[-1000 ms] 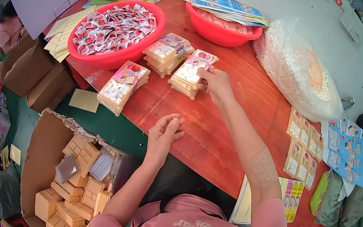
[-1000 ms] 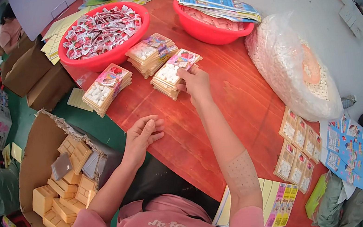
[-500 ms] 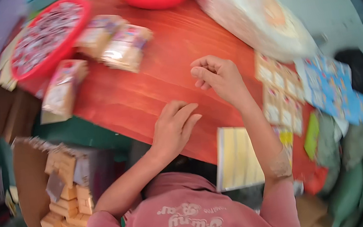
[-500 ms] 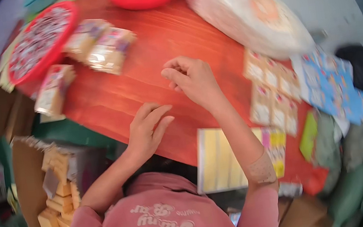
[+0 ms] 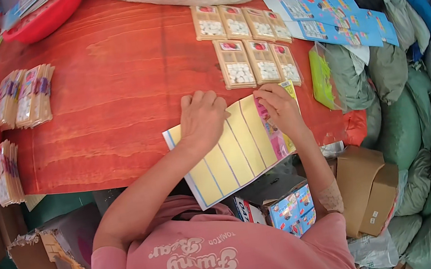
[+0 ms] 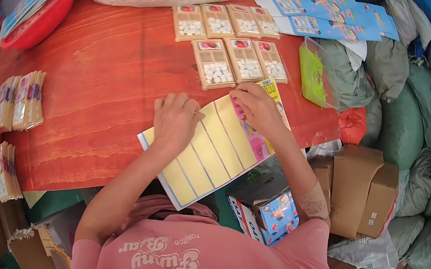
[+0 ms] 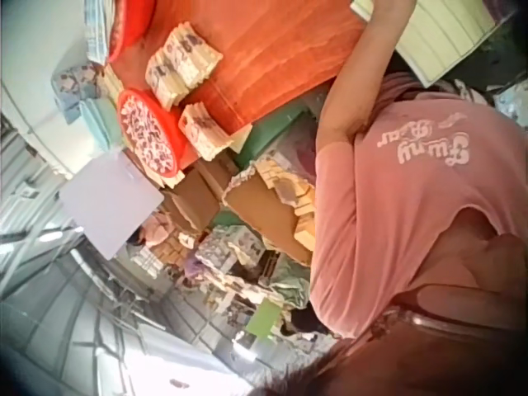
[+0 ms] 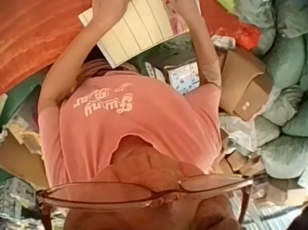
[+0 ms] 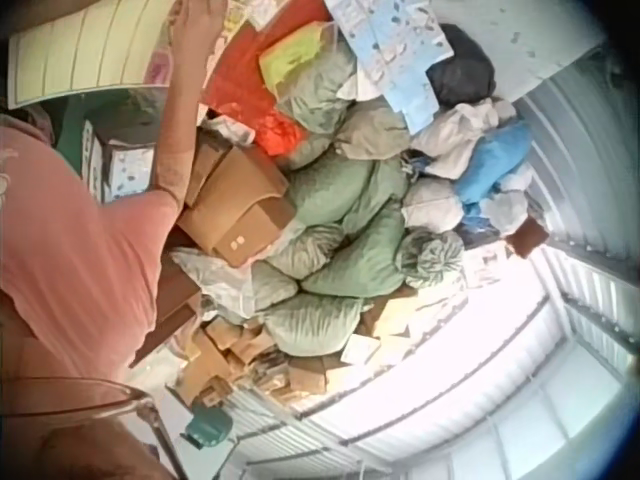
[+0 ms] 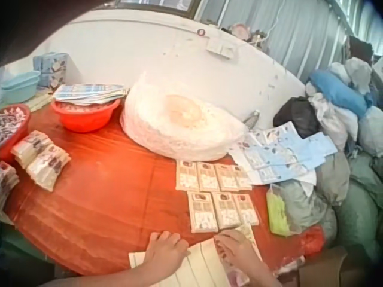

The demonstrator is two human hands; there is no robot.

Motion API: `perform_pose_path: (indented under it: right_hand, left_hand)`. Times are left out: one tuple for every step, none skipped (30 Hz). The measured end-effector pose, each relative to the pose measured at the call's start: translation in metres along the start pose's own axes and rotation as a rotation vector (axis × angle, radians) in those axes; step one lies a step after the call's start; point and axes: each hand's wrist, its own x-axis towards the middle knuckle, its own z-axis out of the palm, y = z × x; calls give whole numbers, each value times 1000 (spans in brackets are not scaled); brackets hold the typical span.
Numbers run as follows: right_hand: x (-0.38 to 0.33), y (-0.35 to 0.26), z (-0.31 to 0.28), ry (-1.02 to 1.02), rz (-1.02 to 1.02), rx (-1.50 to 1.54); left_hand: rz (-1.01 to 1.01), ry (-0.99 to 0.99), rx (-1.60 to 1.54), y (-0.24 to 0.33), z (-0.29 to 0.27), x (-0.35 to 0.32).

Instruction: Packaging small toy sets by wrapping them with printed paper bands.

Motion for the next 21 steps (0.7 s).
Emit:
perform_pose_path:
  right_hand:
    - [-4, 3, 2, 4, 10, -2]
    - [-5, 4, 6, 35, -40, -93]
    - [-7, 6, 9, 66, -90, -184]
    - [-9, 9, 12, 59, -122, -200]
    - [-10, 9, 13, 60, -120, -198]
    - [-12, 9, 14, 61, -130, -221]
    - [-13, 10, 15, 61, -140, -244]
    - [-16, 13, 16, 62, -138, -242]
    - [-19, 17, 17, 88, -170, -255]
    - [-22, 20, 17, 115, -203, -268]
    - [-23, 20, 15, 117, -202, -267]
    - [-24, 19, 13, 111, -220, -273]
    - [-26, 19, 10, 105, -239, -281]
    - [-27, 21, 9, 111, -246, -281]
    - [-30, 23, 8, 193, -179, -157]
    - [-34, 24, 5, 273, -114, -32]
    - [-44, 18, 3, 303, 233, 307]
    - [-51, 22, -4, 513, 417, 574]
    - [-58, 33, -12, 715, 602, 850]
    - [-70, 56, -22, 948, 703, 967]
    - [-111, 105, -42, 834, 617, 552]
  left_hand:
    - [13, -1, 2, 0, 1, 1]
    - [17, -7, 4, -1, 0, 1]
    - [29, -22, -6, -1, -1, 2]
    - [40, -37, -16, -2, -2, 3]
    - [41, -39, -15, -3, -3, 3]
    - [27, -46, -26, -3, -3, 4]
    - [13, -52, -37, -4, -3, 4]
    - [13, -54, -36, -3, -3, 5]
    - [15, -57, -56, -3, -2, 6]
    - [16, -59, -76, -2, -2, 7]
    - [17, -60, -74, -3, -2, 7]
    - [4, -76, -84, -3, -2, 8]
    - [-8, -91, -94, -3, -3, 10]
    - [-6, -84, -87, -3, -3, 11]
    - [11, -75, -58, -2, -4, 12]
    - [29, -64, -29, -1, -5, 12]
    - [25, -47, -14, -4, -5, 12]
    - [39, -50, 4, -3, -2, 12]
    - [51, -54, 25, -2, 0, 13]
    - [76, -42, 30, 0, 0, 13]
    - [88, -27, 24, 9, 1, 14]
